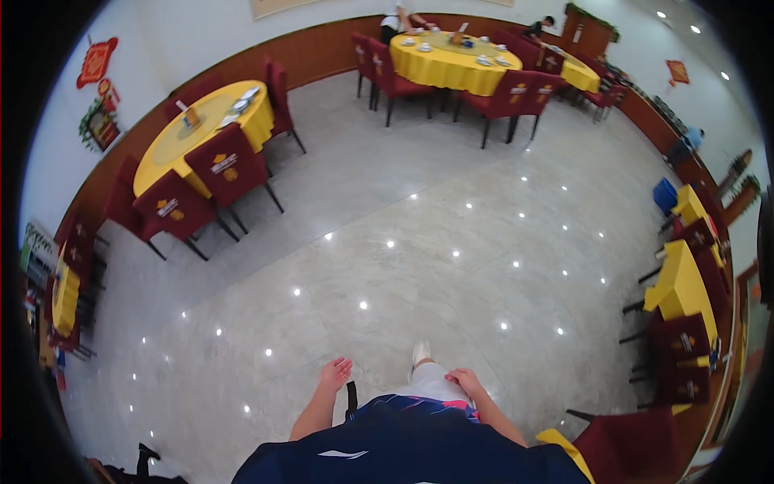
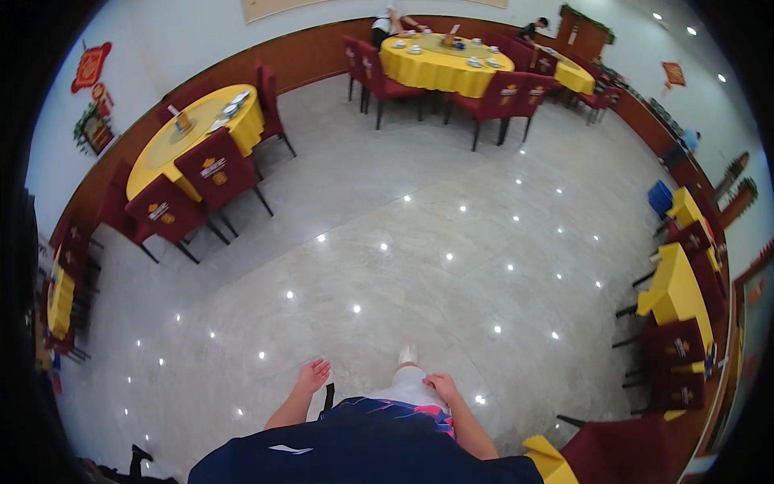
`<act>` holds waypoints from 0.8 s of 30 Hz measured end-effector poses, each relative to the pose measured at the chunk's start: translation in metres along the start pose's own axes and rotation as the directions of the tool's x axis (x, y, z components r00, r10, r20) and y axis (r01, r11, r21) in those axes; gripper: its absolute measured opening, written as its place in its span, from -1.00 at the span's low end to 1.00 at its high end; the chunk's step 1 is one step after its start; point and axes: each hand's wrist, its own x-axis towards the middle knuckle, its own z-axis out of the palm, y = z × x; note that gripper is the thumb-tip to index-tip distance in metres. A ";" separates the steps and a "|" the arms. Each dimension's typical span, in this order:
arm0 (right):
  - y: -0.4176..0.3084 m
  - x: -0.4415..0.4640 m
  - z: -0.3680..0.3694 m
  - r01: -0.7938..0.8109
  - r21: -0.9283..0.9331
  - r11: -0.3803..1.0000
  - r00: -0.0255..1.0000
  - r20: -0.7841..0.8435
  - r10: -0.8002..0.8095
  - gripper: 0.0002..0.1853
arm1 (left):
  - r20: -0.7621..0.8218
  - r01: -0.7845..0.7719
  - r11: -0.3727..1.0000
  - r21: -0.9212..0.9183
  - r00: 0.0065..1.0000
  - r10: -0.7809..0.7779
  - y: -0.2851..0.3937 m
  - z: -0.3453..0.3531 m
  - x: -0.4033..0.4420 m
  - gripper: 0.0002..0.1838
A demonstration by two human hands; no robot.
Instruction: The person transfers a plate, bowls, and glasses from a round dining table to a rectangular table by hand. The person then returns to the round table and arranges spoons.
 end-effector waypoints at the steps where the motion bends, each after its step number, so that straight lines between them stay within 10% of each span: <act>1: -0.023 0.025 0.003 -0.039 0.046 0.998 0.999 0.021 0.038 -0.74 | -0.014 -0.010 0.999 -0.030 1.000 0.009 0.008 0.006 0.011 -0.63; 6: -0.098 0.158 0.009 -0.126 0.014 0.992 0.991 0.051 0.125 -0.70 | -0.120 -0.024 1.000 -0.010 0.992 0.023 0.061 0.025 0.067 -0.67; 12: -0.198 0.297 -0.009 -0.003 0.851 0.525 0.949 -0.162 0.269 -0.57 | -0.311 0.136 0.842 0.522 0.949 0.040 0.159 0.059 0.079 -0.69; 14: -0.223 0.345 -0.016 -0.088 0.833 0.546 0.957 -0.081 0.278 -0.55 | -0.343 0.172 0.807 0.565 0.939 0.040 0.200 0.080 0.090 -0.69; 18: -0.275 0.434 -0.007 -0.413 0.564 0.715 0.905 0.168 0.390 -0.55 | -0.325 -0.244 0.926 0.288 0.884 0.334 0.227 0.103 0.097 -0.68; 24: -0.443 0.576 0.091 -0.340 0.392 0.855 0.928 0.290 0.236 -0.64 | -0.573 -0.061 0.996 0.067 0.815 0.088 0.210 0.108 0.135 -0.71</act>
